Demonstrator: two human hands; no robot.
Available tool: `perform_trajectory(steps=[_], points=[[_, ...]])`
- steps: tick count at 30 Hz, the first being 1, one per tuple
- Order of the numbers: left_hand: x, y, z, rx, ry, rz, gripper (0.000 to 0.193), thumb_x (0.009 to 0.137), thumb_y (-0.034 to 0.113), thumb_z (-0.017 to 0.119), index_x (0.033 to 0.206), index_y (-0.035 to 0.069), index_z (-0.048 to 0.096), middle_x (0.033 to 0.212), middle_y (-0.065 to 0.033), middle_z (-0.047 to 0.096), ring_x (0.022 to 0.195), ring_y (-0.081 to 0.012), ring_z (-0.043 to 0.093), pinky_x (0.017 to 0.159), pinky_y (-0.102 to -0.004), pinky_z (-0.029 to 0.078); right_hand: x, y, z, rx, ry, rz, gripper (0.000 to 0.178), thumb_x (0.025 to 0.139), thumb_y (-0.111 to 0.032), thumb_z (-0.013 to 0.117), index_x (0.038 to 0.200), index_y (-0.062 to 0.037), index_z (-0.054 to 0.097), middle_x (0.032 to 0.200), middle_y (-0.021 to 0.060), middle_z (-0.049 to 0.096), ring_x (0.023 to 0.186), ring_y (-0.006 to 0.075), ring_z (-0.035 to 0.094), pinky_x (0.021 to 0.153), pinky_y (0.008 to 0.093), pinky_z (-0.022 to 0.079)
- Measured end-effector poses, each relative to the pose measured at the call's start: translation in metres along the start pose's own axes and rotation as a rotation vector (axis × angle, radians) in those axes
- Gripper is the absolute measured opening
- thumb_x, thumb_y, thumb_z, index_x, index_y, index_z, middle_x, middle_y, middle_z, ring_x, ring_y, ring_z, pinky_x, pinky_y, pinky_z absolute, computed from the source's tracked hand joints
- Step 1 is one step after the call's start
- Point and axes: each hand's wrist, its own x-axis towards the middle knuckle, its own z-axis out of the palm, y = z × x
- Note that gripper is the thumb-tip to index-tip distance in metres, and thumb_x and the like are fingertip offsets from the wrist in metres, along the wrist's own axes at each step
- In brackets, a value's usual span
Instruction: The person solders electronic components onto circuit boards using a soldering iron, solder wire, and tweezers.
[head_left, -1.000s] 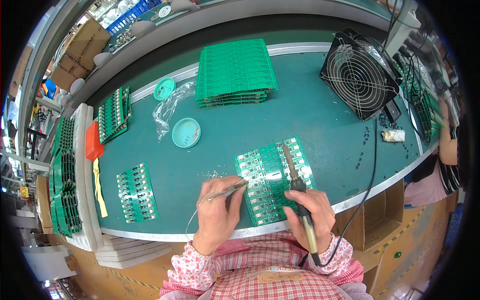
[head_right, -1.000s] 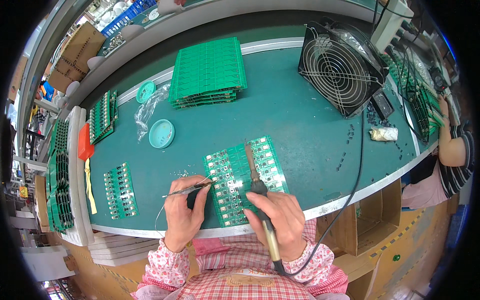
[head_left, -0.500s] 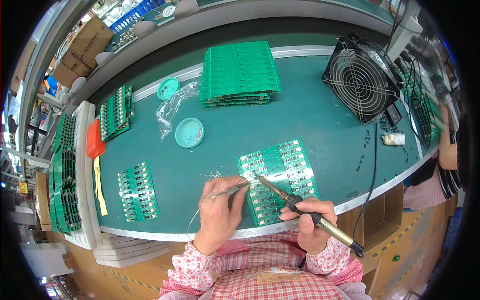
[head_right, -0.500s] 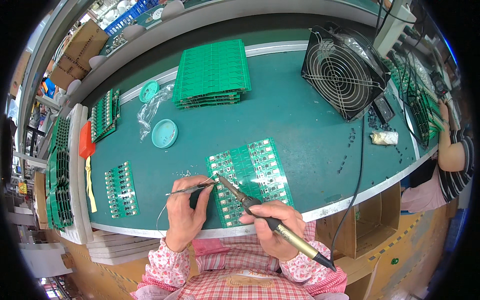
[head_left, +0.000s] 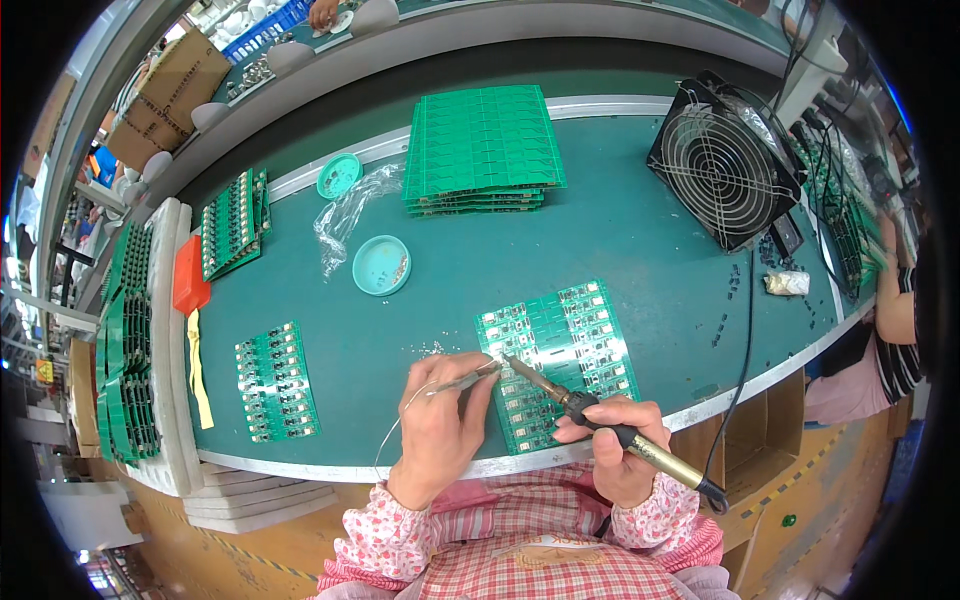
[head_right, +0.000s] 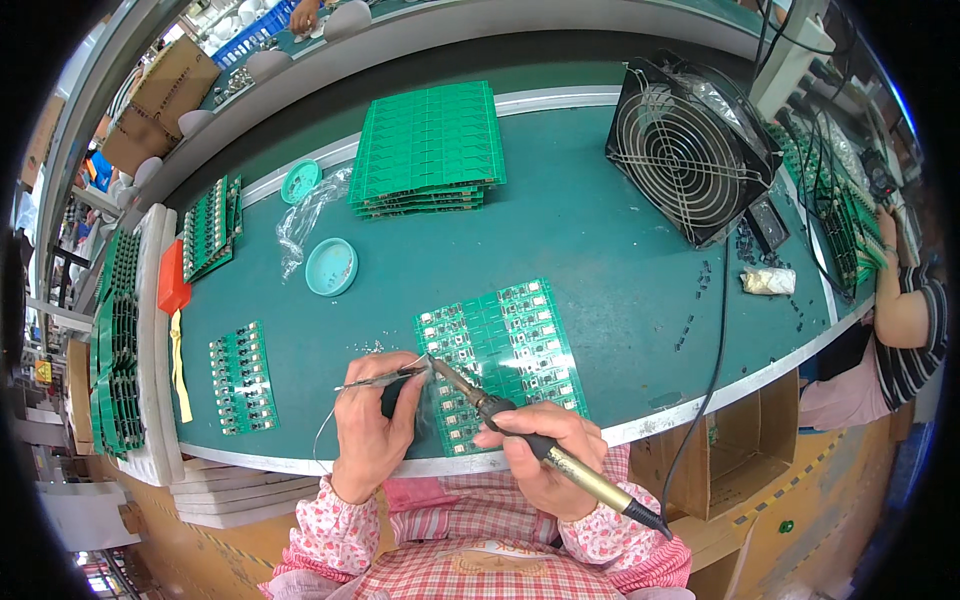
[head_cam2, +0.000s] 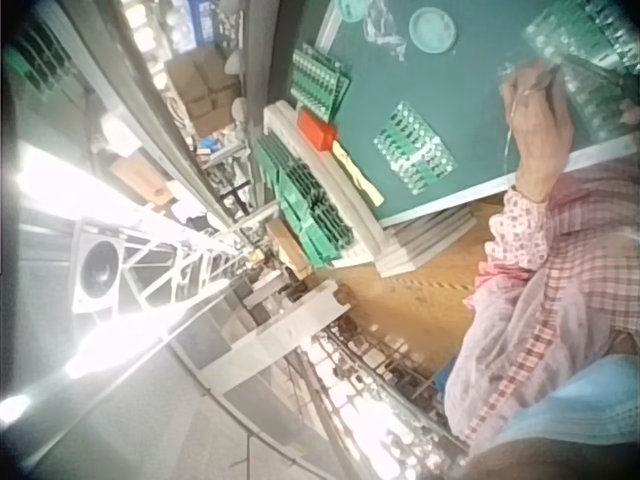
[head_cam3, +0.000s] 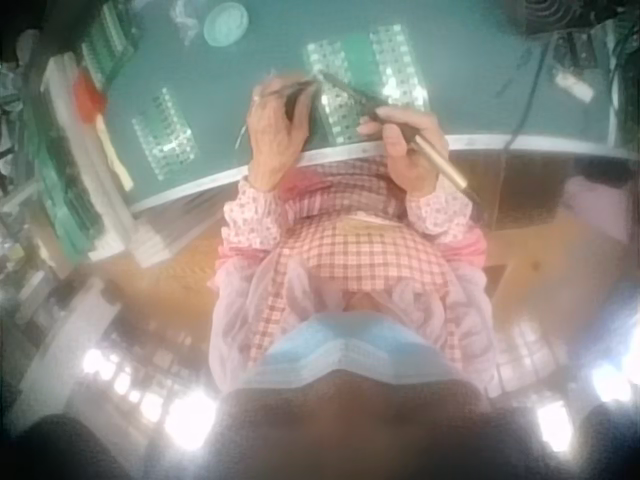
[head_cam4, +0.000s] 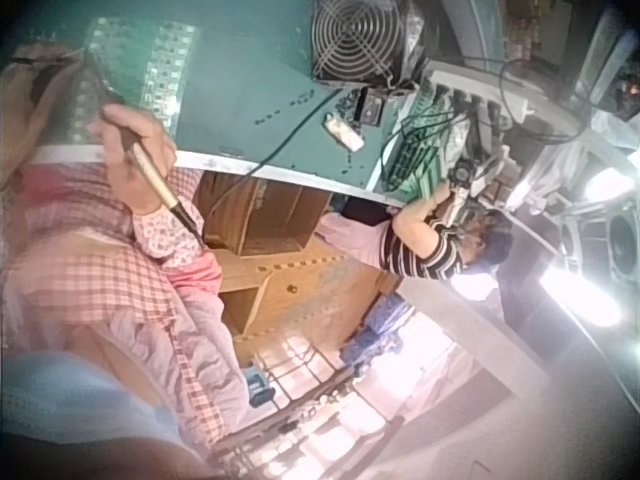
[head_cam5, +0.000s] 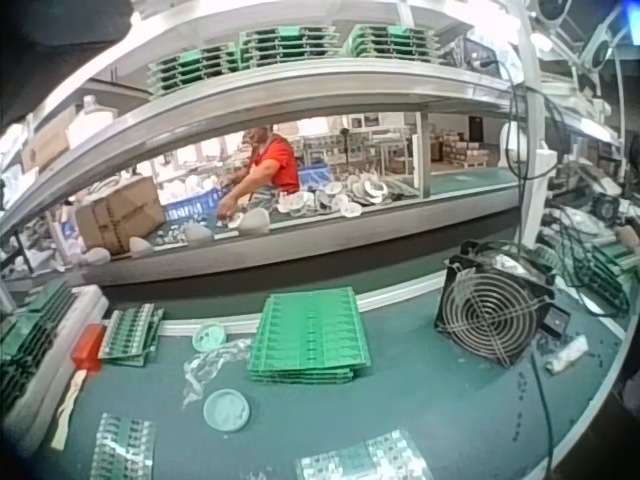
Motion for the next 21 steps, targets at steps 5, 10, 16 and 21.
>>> perform_trajectory(steps=[5, 10, 16, 21], points=[[0.000, -0.002, 0.001, -0.001, 0.000, 0.030, 0.016, 0.084, -0.001, 0.072, 0.098, 0.003, 0.069, 0.100, -0.0088, 0.071, 0.091, -0.0298, 0.065, 0.083, -0.0395, 0.050, -0.002, -0.008, 0.002, -0.001, 0.088, 0.301, 0.013, 0.097, -0.010, 0.063, 0.105, -0.0001, 0.060, 0.075, 0.0109, 0.073, 0.070, 0.0170, 0.074, 0.065, 0.0293, 0.058], [0.000, -0.002, 0.001, -0.007, 0.010, 0.021, 0.015, 0.084, -0.001, 0.072, 0.098, 0.003, 0.069, 0.100, -0.0089, 0.071, 0.091, -0.0303, 0.065, 0.083, -0.0399, 0.050, 0.005, -0.013, 0.003, -0.065, 0.030, 0.318, 0.014, 0.098, -0.012, 0.064, 0.104, 0.0006, 0.061, 0.075, 0.0107, 0.074, 0.070, 0.0156, 0.074, 0.064, 0.0282, 0.058], [0.000, -0.003, 0.002, -0.013, 0.020, 0.038, 0.016, 0.083, -0.002, 0.073, 0.097, 0.002, 0.067, 0.100, -0.0095, 0.071, 0.090, -0.0308, 0.066, 0.082, -0.0404, 0.049, 0.006, -0.011, 0.006, -0.099, 0.002, 0.275, 0.012, 0.096, -0.009, 0.065, 0.103, 0.0003, 0.061, 0.077, 0.0106, 0.074, 0.070, 0.0158, 0.074, 0.062, 0.0280, 0.058], [-0.001, -0.004, 0.004, -0.027, 0.037, 0.043, 0.023, 0.082, 0.000, 0.075, 0.102, 0.006, 0.067, 0.099, -0.0071, 0.071, 0.087, -0.0310, 0.063, 0.083, -0.0402, 0.050, 0.009, -0.008, 0.005, -0.224, -0.075, 0.030, 0.014, 0.088, -0.002, 0.071, 0.100, -0.0006, 0.064, 0.075, 0.0100, 0.074, 0.068, 0.0196, 0.074, 0.059, 0.0296, 0.057]])
